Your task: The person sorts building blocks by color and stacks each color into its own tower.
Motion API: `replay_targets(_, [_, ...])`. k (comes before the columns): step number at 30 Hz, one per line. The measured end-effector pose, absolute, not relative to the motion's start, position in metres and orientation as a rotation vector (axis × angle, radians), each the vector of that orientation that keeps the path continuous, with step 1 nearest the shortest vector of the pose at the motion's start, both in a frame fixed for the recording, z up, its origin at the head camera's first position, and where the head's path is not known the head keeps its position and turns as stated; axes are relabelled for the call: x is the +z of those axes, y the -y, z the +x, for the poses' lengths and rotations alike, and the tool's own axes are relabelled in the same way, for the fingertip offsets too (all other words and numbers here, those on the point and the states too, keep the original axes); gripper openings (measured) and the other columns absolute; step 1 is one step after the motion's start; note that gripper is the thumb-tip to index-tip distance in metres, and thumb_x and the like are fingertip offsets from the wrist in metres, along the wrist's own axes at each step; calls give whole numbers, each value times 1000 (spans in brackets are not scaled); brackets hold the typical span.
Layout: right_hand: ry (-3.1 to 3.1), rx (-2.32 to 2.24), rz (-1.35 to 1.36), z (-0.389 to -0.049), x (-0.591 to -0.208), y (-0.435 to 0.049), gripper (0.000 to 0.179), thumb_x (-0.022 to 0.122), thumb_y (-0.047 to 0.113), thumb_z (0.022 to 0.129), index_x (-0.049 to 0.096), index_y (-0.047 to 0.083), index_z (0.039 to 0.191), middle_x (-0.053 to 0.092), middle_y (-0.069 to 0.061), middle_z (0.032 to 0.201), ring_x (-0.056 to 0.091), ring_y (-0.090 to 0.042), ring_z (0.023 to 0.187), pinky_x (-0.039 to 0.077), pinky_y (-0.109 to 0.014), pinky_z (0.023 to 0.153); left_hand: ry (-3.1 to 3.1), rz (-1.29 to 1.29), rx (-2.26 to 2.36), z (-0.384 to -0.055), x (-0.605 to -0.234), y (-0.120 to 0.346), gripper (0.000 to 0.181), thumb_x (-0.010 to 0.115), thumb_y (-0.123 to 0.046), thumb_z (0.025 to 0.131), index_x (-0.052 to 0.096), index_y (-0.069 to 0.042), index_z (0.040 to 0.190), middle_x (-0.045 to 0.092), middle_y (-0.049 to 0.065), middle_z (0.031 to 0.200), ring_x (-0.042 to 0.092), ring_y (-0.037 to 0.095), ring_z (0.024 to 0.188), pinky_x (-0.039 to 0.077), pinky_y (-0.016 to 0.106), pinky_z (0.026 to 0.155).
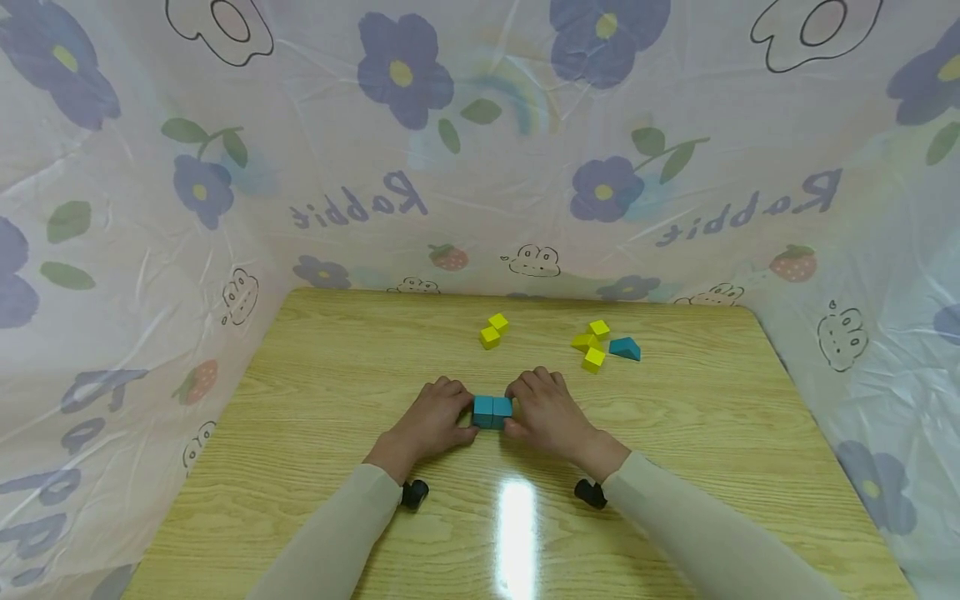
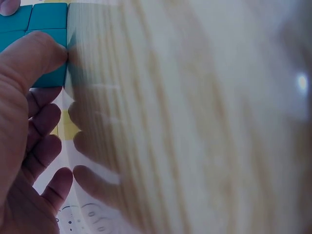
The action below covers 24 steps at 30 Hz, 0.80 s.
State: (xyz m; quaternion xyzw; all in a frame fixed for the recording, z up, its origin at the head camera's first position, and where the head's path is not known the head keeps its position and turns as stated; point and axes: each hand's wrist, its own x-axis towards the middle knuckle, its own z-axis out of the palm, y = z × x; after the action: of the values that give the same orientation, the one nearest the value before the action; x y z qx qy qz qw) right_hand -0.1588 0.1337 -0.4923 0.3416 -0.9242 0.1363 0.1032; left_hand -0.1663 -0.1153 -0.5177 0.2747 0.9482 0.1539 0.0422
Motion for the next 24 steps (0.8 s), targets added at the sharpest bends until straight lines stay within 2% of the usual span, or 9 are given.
replay_targets(11, [2710,403,1002,-158,-494,-133,33,80,32,88,67,9,108,64,-6,104,51,-27,93,42,-44,84,-2910,836,469,-166,-519,115,40,77,-43,94,73,-13,121,66,-3,117,52,19,109,46,42,100])
replay_targets(15, [2723,408,1002,-158,-493,-134,37,80,35,89,68,8,112,64,-7,108,52,-28,96,42,-45,85,-2911,841,474,-166,-518,115,41,77,-42,94,73,-13,121,66,-2,117,53,19,109,46,43,101])
replay_targets(20, [2742,504,973,-161,-484,-140,45,79,39,89,69,6,118,65,-8,112,52,-29,101,41,-46,88,-2906,847,480,-166,-519,115,41,77,-42,95,72,-12,122,66,-2,118,53,20,111,45,44,102])
replay_targets(24, [2703,560,909,-170,-473,-154,42,78,37,91,69,5,116,66,-10,111,52,-30,101,40,-49,89,-2893,841,492,-166,-518,115,42,76,-43,95,72,-13,125,66,-1,121,53,20,113,44,45,105])
